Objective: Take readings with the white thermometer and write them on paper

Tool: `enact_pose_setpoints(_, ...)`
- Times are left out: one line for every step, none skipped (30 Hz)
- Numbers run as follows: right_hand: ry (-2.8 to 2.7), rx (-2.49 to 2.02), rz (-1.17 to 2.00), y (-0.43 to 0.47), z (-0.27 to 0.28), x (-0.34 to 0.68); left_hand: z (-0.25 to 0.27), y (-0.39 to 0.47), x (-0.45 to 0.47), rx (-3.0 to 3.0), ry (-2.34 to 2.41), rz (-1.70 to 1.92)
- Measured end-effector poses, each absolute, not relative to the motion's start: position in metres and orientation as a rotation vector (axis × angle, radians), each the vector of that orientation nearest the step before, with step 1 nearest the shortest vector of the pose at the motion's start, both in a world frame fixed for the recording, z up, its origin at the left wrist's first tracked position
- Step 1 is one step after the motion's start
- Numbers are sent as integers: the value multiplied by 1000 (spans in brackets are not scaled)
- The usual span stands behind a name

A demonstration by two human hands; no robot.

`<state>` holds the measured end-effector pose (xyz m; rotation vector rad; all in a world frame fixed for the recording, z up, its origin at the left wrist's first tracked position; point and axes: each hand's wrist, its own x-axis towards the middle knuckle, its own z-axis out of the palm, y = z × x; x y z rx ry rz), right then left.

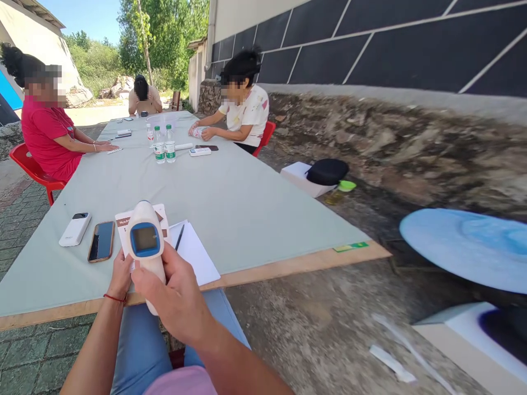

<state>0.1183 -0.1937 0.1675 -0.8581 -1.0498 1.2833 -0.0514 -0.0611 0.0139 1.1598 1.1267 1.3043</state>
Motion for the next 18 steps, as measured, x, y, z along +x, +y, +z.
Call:
enact_pose_setpoints(-1050, -853, 1282, -195, 167, 119, 11, -60, -52, 1153, 1122, 1303)
enact_pose_setpoints(-1051, -856, 1275, -195, 165, 120, 9, -59, -53, 1148, 1112, 1303)
enact_pose_setpoints(-1057, -873, 1262, -194, 162, 122, 5, -59, -54, 1146, 1100, 1304)
enact_pose_setpoints(-1067, -907, 1236, -191, 158, 125, 3, -58, -55, 1145, 1089, 1306)
enact_pose_setpoints(-1082, -958, 1194, -186, 152, 130, 1, -58, -56, 1144, 1082, 1305)
enact_pose_setpoints(-1105, -1028, 1136, -179, 143, 137, -1, -59, -57, 1141, 1078, 1303)
enact_pose_setpoints(-1135, -1122, 1059, -170, 133, 147, 0, -59, -58, 1135, 1076, 1303)
enact_pose_setpoints(-1167, -1225, 966, -159, 120, 159, 1, -58, -59, 1128, 1073, 1304)
enact_pose_setpoints(-1215, -1359, 850, -147, 106, 173, 3, -57, -59, 1120, 1067, 1310)
enact_pose_setpoints(-1265, -1518, 711, -135, 90, 189, 7, -55, -59, 1113, 1058, 1321)
enact_pose_setpoints(-1307, -1684, 575, -123, 74, 205, 11, -51, -59, 1109, 1048, 1340)
enact_pose_setpoints(-1372, -1832, 480, -113, 58, 222, 16, -46, -58, 1111, 1040, 1364)
enact_pose_setpoints(-1435, -1967, 420, -104, 44, 239, 20, -39, -56, 1121, 1031, 1384)
enact_pose_setpoints(-1501, -2074, 391, -97, 31, 254, 25, -31, -55, 1135, 1024, 1403)
enact_pose_setpoints(-1539, -2163, 363, -92, 20, 268, 29, -21, -52, 1158, 1019, 1414)
enact_pose_setpoints(-1588, -2217, 335, -89, 11, 280, 32, -11, -50, 1184, 1012, 1416)
enact_pose_setpoints(-1635, -2253, 321, -87, 4, 290, 35, -1, -47, 1202, 1006, 1428)
enact_pose_setpoints(-1671, -2278, 309, -86, -1, 298, 36, 10, -44, 1218, 998, 1435)
